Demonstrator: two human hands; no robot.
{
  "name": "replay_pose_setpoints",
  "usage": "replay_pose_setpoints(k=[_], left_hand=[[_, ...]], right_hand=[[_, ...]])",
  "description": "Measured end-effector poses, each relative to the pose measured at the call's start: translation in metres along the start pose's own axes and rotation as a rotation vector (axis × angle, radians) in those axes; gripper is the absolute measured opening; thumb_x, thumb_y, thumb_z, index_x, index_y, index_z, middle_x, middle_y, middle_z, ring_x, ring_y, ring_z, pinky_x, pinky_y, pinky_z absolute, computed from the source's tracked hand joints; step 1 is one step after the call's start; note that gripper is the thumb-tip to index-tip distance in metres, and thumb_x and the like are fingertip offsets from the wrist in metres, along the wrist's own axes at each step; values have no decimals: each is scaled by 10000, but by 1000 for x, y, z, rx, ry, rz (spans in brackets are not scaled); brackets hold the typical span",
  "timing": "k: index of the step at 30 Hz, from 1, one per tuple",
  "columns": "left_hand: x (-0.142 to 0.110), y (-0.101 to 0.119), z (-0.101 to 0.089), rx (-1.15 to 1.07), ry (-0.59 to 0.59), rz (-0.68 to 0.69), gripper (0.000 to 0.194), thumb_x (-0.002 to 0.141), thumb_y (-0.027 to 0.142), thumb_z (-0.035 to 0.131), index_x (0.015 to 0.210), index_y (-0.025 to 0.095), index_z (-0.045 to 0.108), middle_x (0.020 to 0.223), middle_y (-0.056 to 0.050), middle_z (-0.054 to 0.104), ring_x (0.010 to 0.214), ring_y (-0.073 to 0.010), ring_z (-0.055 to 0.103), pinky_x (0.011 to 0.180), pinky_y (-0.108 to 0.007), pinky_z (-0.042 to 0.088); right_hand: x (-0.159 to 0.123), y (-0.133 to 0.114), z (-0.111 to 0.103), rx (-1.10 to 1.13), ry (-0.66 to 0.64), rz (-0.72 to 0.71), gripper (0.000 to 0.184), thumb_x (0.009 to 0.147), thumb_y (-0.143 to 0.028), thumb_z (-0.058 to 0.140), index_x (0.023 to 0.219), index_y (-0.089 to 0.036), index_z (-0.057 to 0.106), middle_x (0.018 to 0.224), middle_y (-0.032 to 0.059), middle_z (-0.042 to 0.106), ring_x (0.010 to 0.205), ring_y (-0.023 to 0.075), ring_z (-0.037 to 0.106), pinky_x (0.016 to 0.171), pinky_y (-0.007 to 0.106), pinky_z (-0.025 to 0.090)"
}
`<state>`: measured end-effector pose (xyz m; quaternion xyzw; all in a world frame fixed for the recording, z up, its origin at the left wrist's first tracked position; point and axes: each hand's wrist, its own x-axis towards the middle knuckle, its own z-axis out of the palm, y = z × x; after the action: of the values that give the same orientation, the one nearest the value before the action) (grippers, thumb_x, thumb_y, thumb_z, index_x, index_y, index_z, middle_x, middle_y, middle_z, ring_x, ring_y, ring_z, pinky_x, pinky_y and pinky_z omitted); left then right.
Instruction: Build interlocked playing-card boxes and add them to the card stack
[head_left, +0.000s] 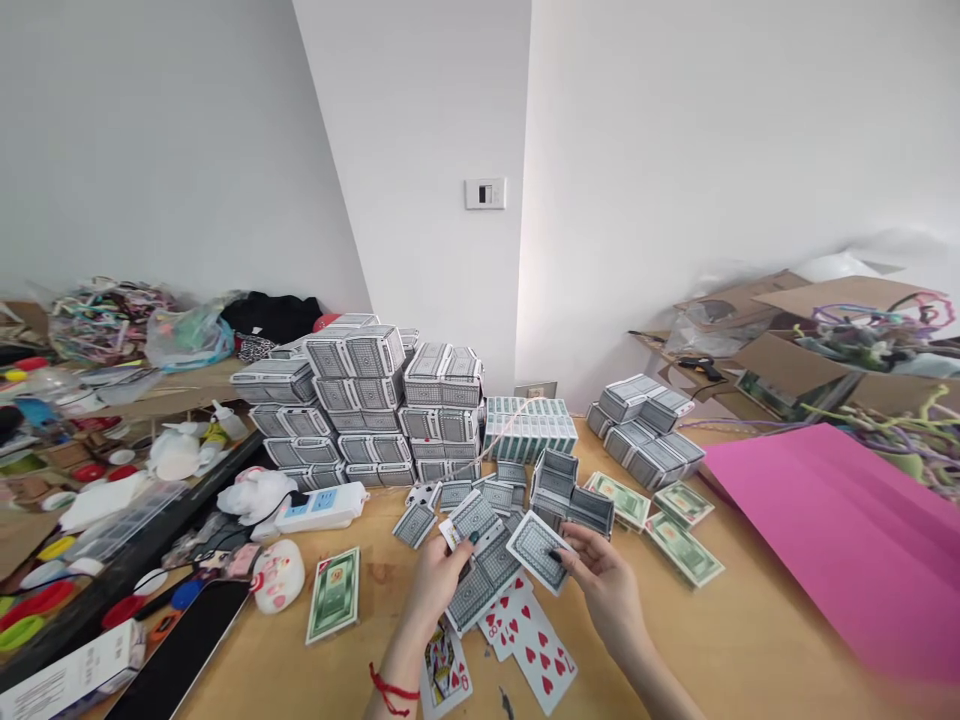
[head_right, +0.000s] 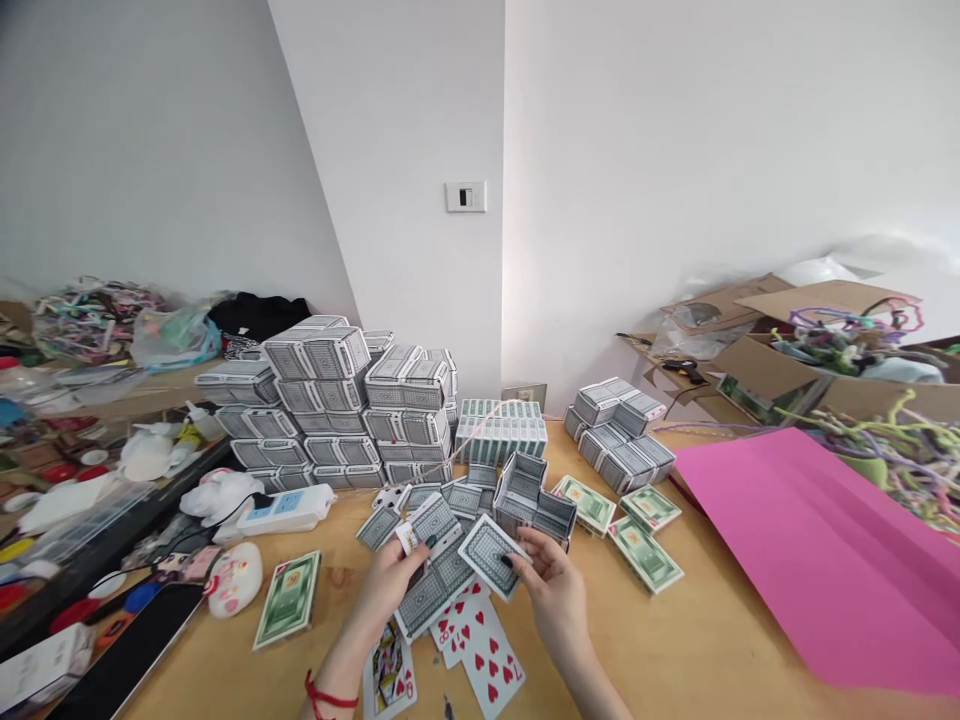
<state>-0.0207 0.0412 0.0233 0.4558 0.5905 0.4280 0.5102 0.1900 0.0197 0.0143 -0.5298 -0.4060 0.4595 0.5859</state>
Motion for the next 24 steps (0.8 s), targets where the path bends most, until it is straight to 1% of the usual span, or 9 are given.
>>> replay_pose_setpoints(k=[2, 4, 7, 11, 14, 17, 20, 22, 24], left_hand=[[-1, 0, 1, 28, -15, -13, 340, 681, 341, 572, 917, 112, 653, 898, -83, 706, 922, -263, 606, 820, -338, 430], [-2, 0, 3, 33, -33, -3, 346, 687, 336, 565, 933, 106, 649, 919, -84, 702, 917, -258, 609, 821, -337, 430], [-2, -2, 4, 20, -59, 0, 361, 694, 338, 566, 954, 100, 642, 983, -99, 689, 939, -262, 606, 832, -344, 429], [0, -6, 2, -53, -95, -32, 393, 681, 350, 597, 987, 106, 637, 1049, -105, 668, 1003, -268, 584, 865, -351, 421], [-1, -6, 0, -120, -141, -64, 419, 673, 370, 624, 1006, 116, 633, 1035, -103, 672, 1019, -269, 578, 870, -355, 422], [-4, -3, -2, -203, -191, -93, 475, 651, 402, 663, 1031, 121, 621, 978, -105, 686, 989, -270, 591, 862, -367, 431], [-10, 2, -2, -242, -251, -100, 518, 616, 427, 702, 1036, 135, 618, 957, -97, 689, 952, -259, 603, 857, -364, 437], [-13, 6, -1, -229, -306, -77, 510, 619, 431, 707, 1029, 141, 621, 962, -91, 687, 927, -246, 608, 850, -350, 443], [-16, 10, 1, -213, -355, -25, 475, 638, 431, 697, 1009, 142, 631, 957, -87, 687, 904, -236, 610, 833, -332, 453]], right_hand=[[-1, -1, 0, -40, -39, -37, 321, 591, -450, 713, 709, -179, 589, 660, 24, 614, 613, 175, 575, 562, 260, 462], [-2, -3, 0, -68, -98, -63, 306, 646, -452, 675, 628, -183, 531, 607, -1, 562, 560, 145, 527, 523, 238, 427], [-5, -6, 0, -41, -183, -33, 310, 730, -479, 589, 665, -187, 511, 624, 4, 561, 569, 147, 519, 521, 237, 410], [-9, -11, 2, 158, -293, 94, 284, 772, -483, 534, 708, -228, 429, 713, 28, 630, 662, 204, 601, 562, 279, 450], [-9, -13, 1, 235, -316, 92, 276, 741, -420, 593, 676, -233, 400, 838, 46, 656, 799, 240, 625, 693, 341, 474], [-6, -13, -2, 162, -280, -14, 286, 696, -371, 654, 640, -213, 422, 1041, 80, 624, 929, 250, 584, 771, 335, 453], [-4, -15, -4, 121, -309, -73, 336, 635, -378, 718, 614, -200, 435, 977, 85, 633, 987, 261, 544, 763, 300, 442], [-4, -16, -4, 128, -380, -80, 344, 574, -412, 756, 673, -189, 513, 902, 71, 627, 910, 254, 564, 703, 284, 453], [-6, -18, -4, 121, -395, -92, 346, 570, -426, 757, 738, -180, 582, 893, 66, 609, 833, 233, 577, 644, 271, 462]])
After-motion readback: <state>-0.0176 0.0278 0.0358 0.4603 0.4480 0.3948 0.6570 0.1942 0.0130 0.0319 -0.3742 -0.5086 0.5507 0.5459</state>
